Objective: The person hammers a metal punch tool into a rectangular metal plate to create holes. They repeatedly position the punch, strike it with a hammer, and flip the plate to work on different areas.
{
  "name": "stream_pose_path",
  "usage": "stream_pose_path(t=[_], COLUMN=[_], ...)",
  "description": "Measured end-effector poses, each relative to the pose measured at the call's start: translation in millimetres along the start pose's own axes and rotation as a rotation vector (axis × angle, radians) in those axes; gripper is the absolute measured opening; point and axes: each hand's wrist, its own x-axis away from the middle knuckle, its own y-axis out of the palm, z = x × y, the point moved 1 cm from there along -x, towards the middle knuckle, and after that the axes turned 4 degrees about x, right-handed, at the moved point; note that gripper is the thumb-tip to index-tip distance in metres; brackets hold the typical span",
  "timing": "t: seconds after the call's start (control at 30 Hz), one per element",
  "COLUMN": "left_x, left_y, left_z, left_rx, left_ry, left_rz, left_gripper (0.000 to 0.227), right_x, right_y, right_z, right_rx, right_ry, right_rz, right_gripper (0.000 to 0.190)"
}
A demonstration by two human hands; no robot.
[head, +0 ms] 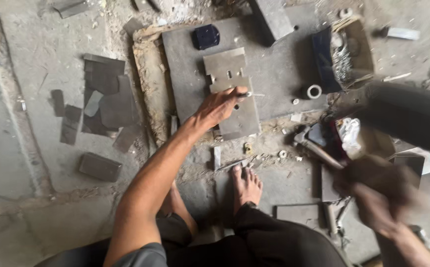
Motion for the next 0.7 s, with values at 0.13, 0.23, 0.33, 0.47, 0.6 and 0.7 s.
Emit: stream_pose_path(t=[0.13, 0.23, 0.33, 0.47, 0.6, 0.7], left_x=[0, -1, 0, 5, -1, 3], left_y=[-6, 1, 15, 10, 0, -4], left_z=[-3, -13, -16, -19, -11, -5], left_rx=[0.026, -0.082, -0.102, -0.023, 0.019, -0.082], left_ry=[-0.101, -0.072, 0.072, 0.025, -0.171, -0.059], left_rz=[-0.076, -0.046, 0.066, -0.015, -0.142, -0.103], left_gripper=[0.025, 0.024, 0.027, 0.021, 0.018, 0.024], right_x=[-7, -23, -27, 9, -8, -19], right_y=[9, 19, 24, -2, -18, 9], right_z=[28, 26, 14, -2, 4, 11], right_rx=[0.246, 0.354, 0.146, 0.418, 0.562, 0.362], right_ry=[-0.137, 0.145, 0.238, 0.060, 0.363, 0.065], right_rz=[-0.039, -0.214, -0.222, 0.037, -0.293, -0.227], right_gripper=[0.043, 0.056, 0.070, 0.056, 0.025, 0.041])
